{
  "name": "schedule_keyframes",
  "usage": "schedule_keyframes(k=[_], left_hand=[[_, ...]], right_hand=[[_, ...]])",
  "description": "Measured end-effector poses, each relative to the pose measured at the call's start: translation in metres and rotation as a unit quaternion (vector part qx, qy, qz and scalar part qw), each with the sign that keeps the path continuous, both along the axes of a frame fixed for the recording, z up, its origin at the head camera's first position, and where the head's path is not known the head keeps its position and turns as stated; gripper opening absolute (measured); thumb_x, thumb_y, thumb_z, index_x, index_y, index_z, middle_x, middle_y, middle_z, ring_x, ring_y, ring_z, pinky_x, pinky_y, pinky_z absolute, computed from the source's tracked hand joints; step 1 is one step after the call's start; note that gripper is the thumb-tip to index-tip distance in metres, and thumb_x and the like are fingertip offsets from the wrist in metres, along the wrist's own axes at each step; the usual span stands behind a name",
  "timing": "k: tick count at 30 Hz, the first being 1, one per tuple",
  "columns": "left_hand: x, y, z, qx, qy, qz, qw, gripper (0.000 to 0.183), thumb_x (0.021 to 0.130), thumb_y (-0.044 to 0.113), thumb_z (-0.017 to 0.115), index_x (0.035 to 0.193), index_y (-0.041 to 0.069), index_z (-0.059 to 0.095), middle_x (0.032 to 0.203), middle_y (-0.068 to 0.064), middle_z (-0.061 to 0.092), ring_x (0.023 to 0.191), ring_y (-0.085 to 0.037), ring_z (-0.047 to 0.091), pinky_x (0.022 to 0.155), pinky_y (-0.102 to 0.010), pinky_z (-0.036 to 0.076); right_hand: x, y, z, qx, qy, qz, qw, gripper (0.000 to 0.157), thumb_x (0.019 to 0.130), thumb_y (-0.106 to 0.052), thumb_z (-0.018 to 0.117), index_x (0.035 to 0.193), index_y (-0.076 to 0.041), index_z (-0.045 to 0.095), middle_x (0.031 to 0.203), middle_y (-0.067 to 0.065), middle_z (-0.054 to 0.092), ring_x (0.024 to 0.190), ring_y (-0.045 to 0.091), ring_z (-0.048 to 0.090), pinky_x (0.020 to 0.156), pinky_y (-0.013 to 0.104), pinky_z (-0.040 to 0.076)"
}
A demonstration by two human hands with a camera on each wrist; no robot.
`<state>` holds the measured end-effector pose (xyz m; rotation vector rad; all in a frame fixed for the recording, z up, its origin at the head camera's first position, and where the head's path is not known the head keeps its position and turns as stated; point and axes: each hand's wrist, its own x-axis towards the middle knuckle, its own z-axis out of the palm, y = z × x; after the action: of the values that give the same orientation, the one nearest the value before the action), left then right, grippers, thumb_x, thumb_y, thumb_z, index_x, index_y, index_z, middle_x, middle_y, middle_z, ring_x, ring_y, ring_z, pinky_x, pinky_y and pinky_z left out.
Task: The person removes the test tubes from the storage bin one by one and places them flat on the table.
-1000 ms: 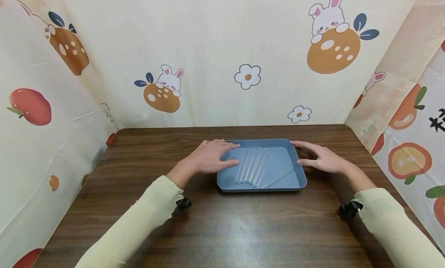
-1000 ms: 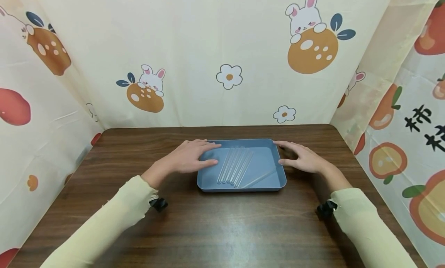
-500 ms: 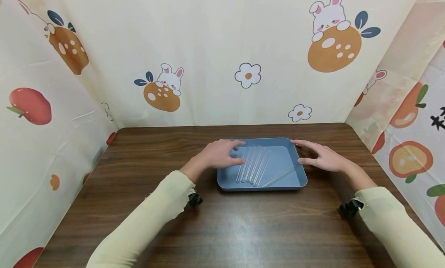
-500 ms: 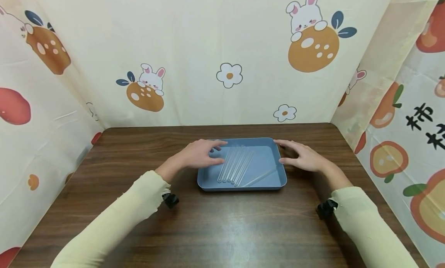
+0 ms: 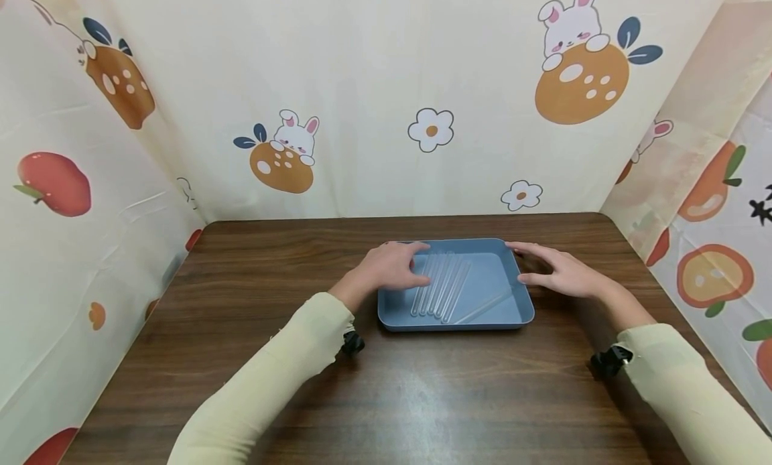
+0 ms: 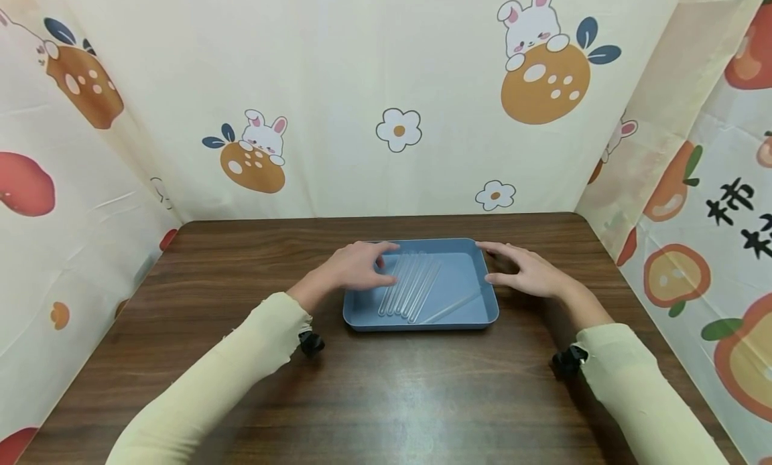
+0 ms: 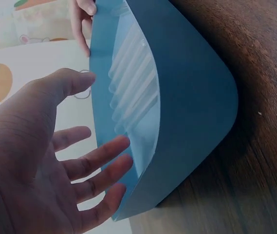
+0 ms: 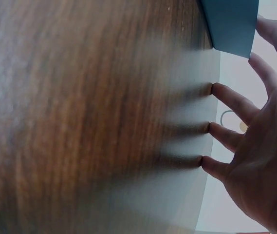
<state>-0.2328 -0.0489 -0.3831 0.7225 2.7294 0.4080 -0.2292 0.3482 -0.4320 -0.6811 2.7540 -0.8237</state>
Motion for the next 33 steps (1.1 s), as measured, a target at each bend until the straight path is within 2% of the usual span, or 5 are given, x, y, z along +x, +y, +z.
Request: schedule_keyframes(k=[3, 7, 12, 20, 33], left_hand=[[-0.002, 0.003, -0.001, -0.012, -0.008, 0.006, 0.9999, 0.075, 0.104, 0.048, 0.071, 0.172, 0.025, 0.049, 0.086, 0.003, 0.07, 0.087, -0.015, 0.065, 0.069, -0.029, 0.049], [-0.021, 0.006, -0.026, -0.035, -0.013, 0.022, 0.9991, 0.078, 0.102, 0.06, 0.068, 0.172, 0.033, 0.047, 0.128, 0.002, 0.082, 0.121, -0.023, 0.073, 0.089, -0.04, 0.061], [-0.048, 0.008, -0.059, -0.053, -0.015, 0.04, 0.9977, 0.082, 0.097, 0.072, 0.067, 0.171, 0.043, 0.045, 0.169, 0.005, 0.061, 0.153, -0.031, 0.06, 0.105, -0.057, 0.058], [-0.015, 0.016, -0.009, -0.051, -0.049, 0.051, 0.9962, 0.072, 0.107, 0.047, 0.069, 0.173, 0.028, 0.046, 0.175, -0.008, 0.055, 0.158, -0.037, 0.055, 0.123, -0.06, 0.05], [-0.01, 0.02, -0.011, -0.055, -0.056, 0.051, 0.9956, 0.073, 0.106, 0.047, 0.072, 0.172, 0.027, 0.048, 0.169, -0.01, 0.061, 0.146, -0.035, 0.066, 0.116, -0.055, 0.056]], right_hand=[[0.0, 0.0, 0.0, 0.0, 0.001, 0.001, 1.0, 0.073, 0.11, -0.038, 0.073, 0.175, -0.028, 0.041, 0.179, 0.02, 0.046, 0.165, 0.054, 0.04, 0.121, 0.082, 0.035], [0.0, 0.0, 0.0, 0.001, 0.0, 0.001, 1.0, 0.073, 0.11, -0.038, 0.073, 0.176, -0.029, 0.041, 0.179, 0.02, 0.045, 0.165, 0.054, 0.04, 0.121, 0.082, 0.035], [0.0, 0.0, 0.0, 0.001, 0.0, 0.001, 1.0, 0.073, 0.11, -0.038, 0.072, 0.176, -0.028, 0.041, 0.179, 0.02, 0.045, 0.165, 0.054, 0.039, 0.122, 0.082, 0.035], [-0.001, 0.001, -0.001, 0.002, 0.003, 0.003, 1.0, 0.073, 0.11, -0.038, 0.072, 0.176, -0.029, 0.04, 0.179, 0.019, 0.045, 0.165, 0.053, 0.04, 0.121, 0.082, 0.036], [-0.001, 0.003, -0.002, 0.002, 0.004, 0.001, 1.0, 0.074, 0.11, -0.038, 0.073, 0.176, -0.029, 0.04, 0.178, 0.019, 0.047, 0.165, 0.053, 0.041, 0.122, 0.081, 0.036]])
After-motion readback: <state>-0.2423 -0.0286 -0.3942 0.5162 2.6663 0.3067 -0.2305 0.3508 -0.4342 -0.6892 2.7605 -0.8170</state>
